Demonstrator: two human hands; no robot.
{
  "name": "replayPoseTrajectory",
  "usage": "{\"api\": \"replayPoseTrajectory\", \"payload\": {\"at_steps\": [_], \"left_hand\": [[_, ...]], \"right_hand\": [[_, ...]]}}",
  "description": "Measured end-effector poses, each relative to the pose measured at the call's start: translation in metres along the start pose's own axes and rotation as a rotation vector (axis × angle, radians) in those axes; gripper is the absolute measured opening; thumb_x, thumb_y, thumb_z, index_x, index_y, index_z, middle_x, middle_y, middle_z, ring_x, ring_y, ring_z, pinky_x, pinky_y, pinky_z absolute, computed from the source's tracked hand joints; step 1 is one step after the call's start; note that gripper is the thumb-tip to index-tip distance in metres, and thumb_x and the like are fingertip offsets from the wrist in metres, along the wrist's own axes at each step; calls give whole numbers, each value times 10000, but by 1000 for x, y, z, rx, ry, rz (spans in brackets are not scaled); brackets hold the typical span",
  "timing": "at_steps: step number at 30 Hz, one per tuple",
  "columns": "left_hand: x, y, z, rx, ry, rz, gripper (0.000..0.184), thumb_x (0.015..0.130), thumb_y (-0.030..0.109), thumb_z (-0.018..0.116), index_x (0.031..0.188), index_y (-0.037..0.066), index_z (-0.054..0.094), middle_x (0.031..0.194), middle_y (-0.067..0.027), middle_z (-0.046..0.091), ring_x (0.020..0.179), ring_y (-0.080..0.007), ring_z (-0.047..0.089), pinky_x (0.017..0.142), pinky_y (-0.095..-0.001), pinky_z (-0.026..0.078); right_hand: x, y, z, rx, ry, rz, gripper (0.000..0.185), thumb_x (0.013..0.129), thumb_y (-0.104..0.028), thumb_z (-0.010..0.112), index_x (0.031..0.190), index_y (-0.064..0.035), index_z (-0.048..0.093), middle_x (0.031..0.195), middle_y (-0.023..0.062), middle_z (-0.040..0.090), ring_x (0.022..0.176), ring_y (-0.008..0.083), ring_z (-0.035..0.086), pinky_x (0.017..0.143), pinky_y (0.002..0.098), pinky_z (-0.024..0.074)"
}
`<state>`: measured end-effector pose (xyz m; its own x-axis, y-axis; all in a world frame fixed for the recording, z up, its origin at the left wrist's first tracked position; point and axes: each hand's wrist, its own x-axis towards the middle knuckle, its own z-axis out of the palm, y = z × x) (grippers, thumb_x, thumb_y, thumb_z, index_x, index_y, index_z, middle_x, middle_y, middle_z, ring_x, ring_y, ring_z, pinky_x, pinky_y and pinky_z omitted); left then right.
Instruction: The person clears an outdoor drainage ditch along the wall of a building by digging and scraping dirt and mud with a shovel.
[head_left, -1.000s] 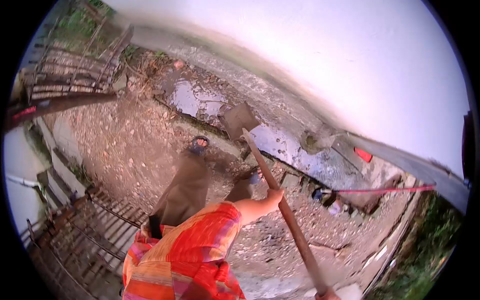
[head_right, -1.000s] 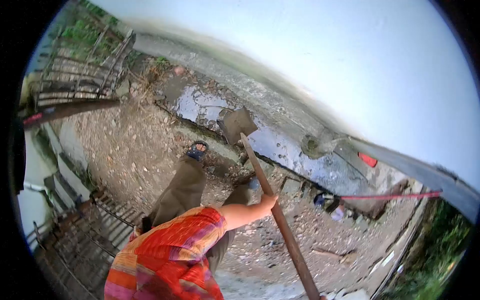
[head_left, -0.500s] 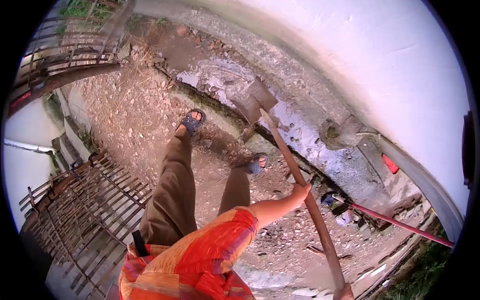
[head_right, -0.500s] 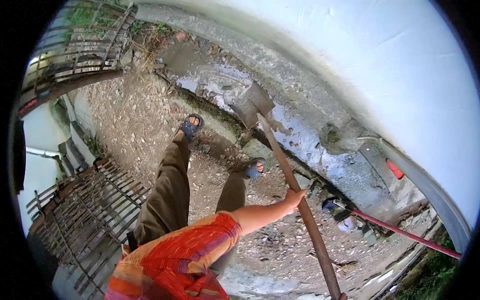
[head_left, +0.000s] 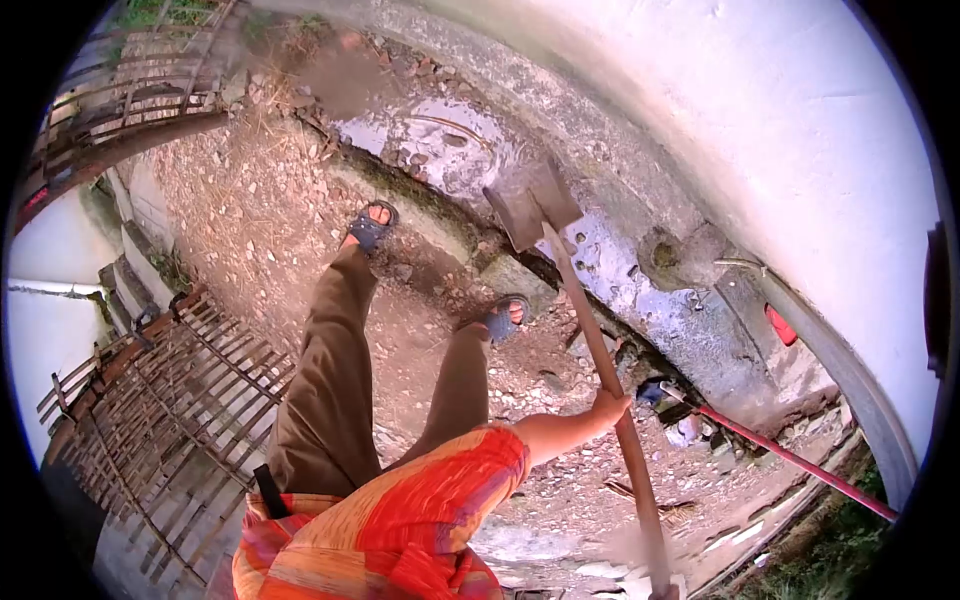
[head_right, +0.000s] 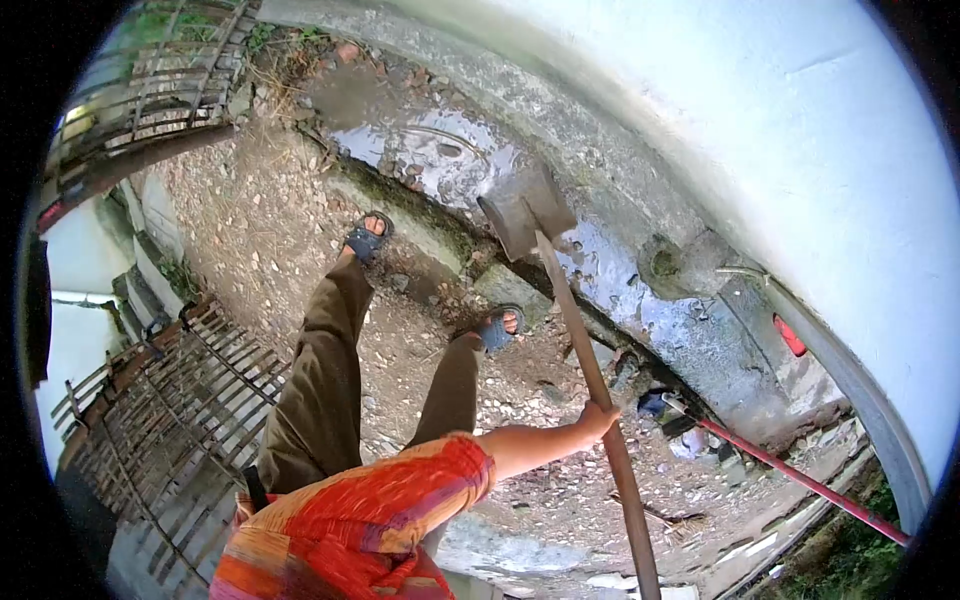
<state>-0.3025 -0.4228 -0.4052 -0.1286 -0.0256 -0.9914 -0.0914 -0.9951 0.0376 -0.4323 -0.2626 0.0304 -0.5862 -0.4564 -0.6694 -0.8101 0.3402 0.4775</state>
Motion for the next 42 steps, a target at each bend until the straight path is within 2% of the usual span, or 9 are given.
{"api": "replayPoseTrajectory", "payload": {"at_steps": [4,8,9,10,16,24,34,39,42], "left_hand": [[40,-24,23,-64,-19,274,423,708,284,647,892,-48,461,731,-130,552,618,-189,558,469,-321,431],[36,11,24,-174,1,128,369,738,238,627,902,-29,431,767,-118,532,684,-203,529,564,-357,432],[40,22,22,-258,-61,152,341,756,239,607,906,-5,422,747,-93,524,661,-192,526,552,-367,444],[43,31,20,-337,-122,172,313,774,239,587,911,18,413,727,-69,515,637,-180,523,541,-377,456],[70,95,14,-349,-148,125,265,766,237,564,914,55,440,762,-56,515,690,-210,551,718,-467,463],[146,114,-68,-368,-33,237,254,746,221,595,812,-3,494,709,-88,540,577,-208,570,524,-383,498],[118,184,-162,-360,-15,355,232,731,227,594,810,21,524,715,-50,543,624,-185,565,567,-339,487],[112,235,-260,-204,-8,239,301,771,248,576,945,16,493,887,-83,566,799,-225,581,770,-387,463],[115,231,-294,-81,56,232,338,776,259,576,977,9,474,889,-83,560,803,-243,584,761,-385,467]], "right_hand": [[32,5,26,-309,139,44,108,696,-272,614,788,-222,592,570,10,567,470,216,545,428,358,439],[81,20,27,-282,217,-24,74,672,-263,623,744,-259,604,601,-11,589,478,182,557,426,333,440],[88,14,28,-306,121,45,133,675,-248,617,805,-227,600,661,23,608,534,212,580,451,343,451],[116,12,26,-182,72,97,234,682,-44,569,912,-63,532,699,123,562,633,305,558,570,415,449],[218,40,57,-148,330,-33,165,643,-19,569,764,-74,472,663,127,539,609,334,549,537,442,424],[264,-56,94,-34,116,-79,262,605,-41,622,816,-94,476,698,115,568,614,296,589,550,401,463],[242,-149,26,-27,127,-268,301,604,-75,646,817,-80,433,678,97,550,573,281,585,534,375,474],[216,-234,-1,-56,86,-402,247,659,-135,610,813,-74,427,647,89,555,514,245,585,483,352,469],[191,-263,8,41,-24,-420,286,639,-161,634,807,-65,423,661,100,557,529,265,587,500,382,471]]}}
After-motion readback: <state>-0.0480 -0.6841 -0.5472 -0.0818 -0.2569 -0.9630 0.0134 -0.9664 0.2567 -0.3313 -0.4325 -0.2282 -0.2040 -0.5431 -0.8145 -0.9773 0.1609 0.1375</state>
